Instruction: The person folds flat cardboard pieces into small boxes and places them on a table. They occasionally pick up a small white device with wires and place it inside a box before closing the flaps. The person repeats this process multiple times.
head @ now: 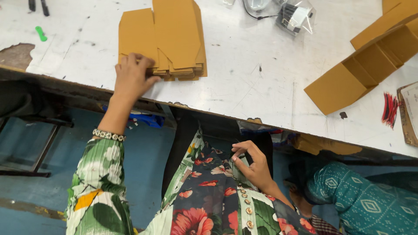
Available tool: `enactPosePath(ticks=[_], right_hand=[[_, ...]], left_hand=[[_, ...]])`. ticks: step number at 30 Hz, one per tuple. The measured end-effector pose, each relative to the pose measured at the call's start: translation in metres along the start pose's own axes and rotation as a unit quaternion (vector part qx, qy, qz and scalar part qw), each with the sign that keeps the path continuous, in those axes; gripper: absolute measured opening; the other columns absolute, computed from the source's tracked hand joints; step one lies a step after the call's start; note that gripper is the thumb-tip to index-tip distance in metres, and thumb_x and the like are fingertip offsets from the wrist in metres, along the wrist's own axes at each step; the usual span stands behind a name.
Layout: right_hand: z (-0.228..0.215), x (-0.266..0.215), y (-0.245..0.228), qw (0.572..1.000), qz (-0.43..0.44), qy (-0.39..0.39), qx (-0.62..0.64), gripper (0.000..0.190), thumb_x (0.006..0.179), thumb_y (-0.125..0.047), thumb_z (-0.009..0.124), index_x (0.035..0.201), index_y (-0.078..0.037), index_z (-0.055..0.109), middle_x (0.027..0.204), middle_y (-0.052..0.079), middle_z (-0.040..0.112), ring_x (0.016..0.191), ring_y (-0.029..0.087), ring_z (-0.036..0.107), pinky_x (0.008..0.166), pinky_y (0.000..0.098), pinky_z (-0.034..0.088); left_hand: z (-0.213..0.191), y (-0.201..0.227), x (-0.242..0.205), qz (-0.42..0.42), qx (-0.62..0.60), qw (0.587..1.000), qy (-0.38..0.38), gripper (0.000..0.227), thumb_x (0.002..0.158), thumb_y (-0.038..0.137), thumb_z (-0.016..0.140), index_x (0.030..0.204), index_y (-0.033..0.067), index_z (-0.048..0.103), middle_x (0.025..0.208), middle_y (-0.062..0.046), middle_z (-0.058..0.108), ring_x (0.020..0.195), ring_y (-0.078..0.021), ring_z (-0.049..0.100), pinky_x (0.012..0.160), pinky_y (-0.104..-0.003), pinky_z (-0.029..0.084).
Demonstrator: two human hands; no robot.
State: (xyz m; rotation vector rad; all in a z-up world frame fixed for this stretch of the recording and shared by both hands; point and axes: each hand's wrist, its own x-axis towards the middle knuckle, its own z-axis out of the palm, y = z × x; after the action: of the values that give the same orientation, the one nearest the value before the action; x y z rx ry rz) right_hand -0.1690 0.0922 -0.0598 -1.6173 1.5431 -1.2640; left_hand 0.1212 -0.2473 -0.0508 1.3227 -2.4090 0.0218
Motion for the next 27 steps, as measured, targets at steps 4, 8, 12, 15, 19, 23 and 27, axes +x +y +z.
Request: enactPosePath(ticks=[4, 8, 12, 15, 19, 23, 27], right_hand=[[0.001, 0.006, 0.001, 1.000, -0.026, -0.012, -0.008, 0.031, 0.086, -0.002, 0.072, 0.116, -0.003, 0.066, 0.102, 0.009, 0.067, 0.088, 0.016, 0.070, 0.081, 0.0292, 0.054], [0.007, 0.008, -0.001, 1.000, -0.019, -0.010, 0.001, 0.030, 0.086, -0.002, 0.072, 0.115, -0.002, 0.066, 0.101, 0.009, 0.068, 0.087, 0.016, 0.070, 0.081, 0.0294, 0.054], [0.009, 0.005, 0.000, 1.000, -0.013, -0.016, 0.002, 0.029, 0.086, -0.002, 0.073, 0.114, -0.002, 0.067, 0.102, 0.009, 0.068, 0.087, 0.017, 0.070, 0.080, 0.0295, 0.055], [0.007, 0.002, 0.004, 1.000, -0.010, -0.023, -0.002, 0.029, 0.086, -0.002, 0.072, 0.115, -0.002, 0.067, 0.103, 0.010, 0.067, 0.088, 0.017, 0.070, 0.079, 0.0293, 0.055], [0.005, 0.002, 0.009, 1.000, -0.005, -0.007, -0.005, 0.024, 0.086, -0.004, 0.072, 0.110, -0.003, 0.067, 0.103, 0.009, 0.067, 0.086, 0.016, 0.070, 0.076, 0.0295, 0.055], [0.008, -0.002, 0.012, 1.000, -0.013, 0.008, -0.008, 0.017, 0.086, -0.010, 0.080, 0.089, -0.004, 0.064, 0.092, 0.008, 0.065, 0.082, 0.017, 0.066, 0.072, 0.0302, 0.053], [0.008, -0.002, 0.011, 0.998, -0.036, 0.000, -0.052, 0.015, 0.084, -0.013, 0.082, 0.086, -0.005, 0.069, 0.092, 0.007, 0.068, 0.082, 0.018, 0.066, 0.072, 0.0327, 0.051]], left_hand=[[-0.004, -0.006, 0.010, -0.070, -0.163, 0.983, 0.033, 0.060, 0.077, 0.013, 0.086, 0.131, 0.0091, 0.061, 0.128, -0.018, 0.052, 0.114, -0.0388, 0.057, 0.093, -0.048, 0.051], [-0.002, 0.006, 0.011, -0.027, -0.135, 0.989, 0.051, 0.050, 0.075, 0.003, 0.084, 0.121, 0.0070, 0.065, 0.121, -0.020, 0.054, 0.108, -0.0403, 0.061, 0.092, -0.046, 0.052], [-0.003, 0.016, 0.019, -0.019, -0.140, 0.990, 0.005, 0.037, 0.084, 0.006, 0.081, 0.118, 0.0094, 0.068, 0.118, -0.017, 0.059, 0.107, -0.0351, 0.063, 0.091, -0.044, 0.054], [-0.008, 0.015, 0.030, -0.037, -0.166, 0.984, -0.054, 0.044, 0.082, 0.012, 0.083, 0.122, 0.0091, 0.065, 0.115, -0.016, 0.062, 0.103, -0.0334, 0.065, 0.089, -0.045, 0.053], [-0.015, 0.016, 0.040, 0.062, -0.030, 0.997, 0.034, 0.052, 0.069, 0.021, 0.091, 0.115, 0.0099, 0.071, 0.114, -0.017, 0.065, 0.106, -0.0397, 0.062, 0.089, -0.047, 0.052], [-0.024, 0.014, 0.053, 0.051, -0.061, 0.994, -0.076, 0.051, 0.075, 0.033, 0.087, 0.120, 0.0162, 0.072, 0.125, -0.013, 0.066, 0.111, -0.0366, 0.063, 0.089, -0.047, 0.051], [-0.035, 0.007, 0.060, 0.005, -0.032, 0.987, -0.158, 0.050, 0.082, 0.043, 0.079, 0.124, 0.0181, 0.070, 0.124, -0.010, 0.067, 0.108, -0.0325, 0.066, 0.087, -0.047, 0.053]])
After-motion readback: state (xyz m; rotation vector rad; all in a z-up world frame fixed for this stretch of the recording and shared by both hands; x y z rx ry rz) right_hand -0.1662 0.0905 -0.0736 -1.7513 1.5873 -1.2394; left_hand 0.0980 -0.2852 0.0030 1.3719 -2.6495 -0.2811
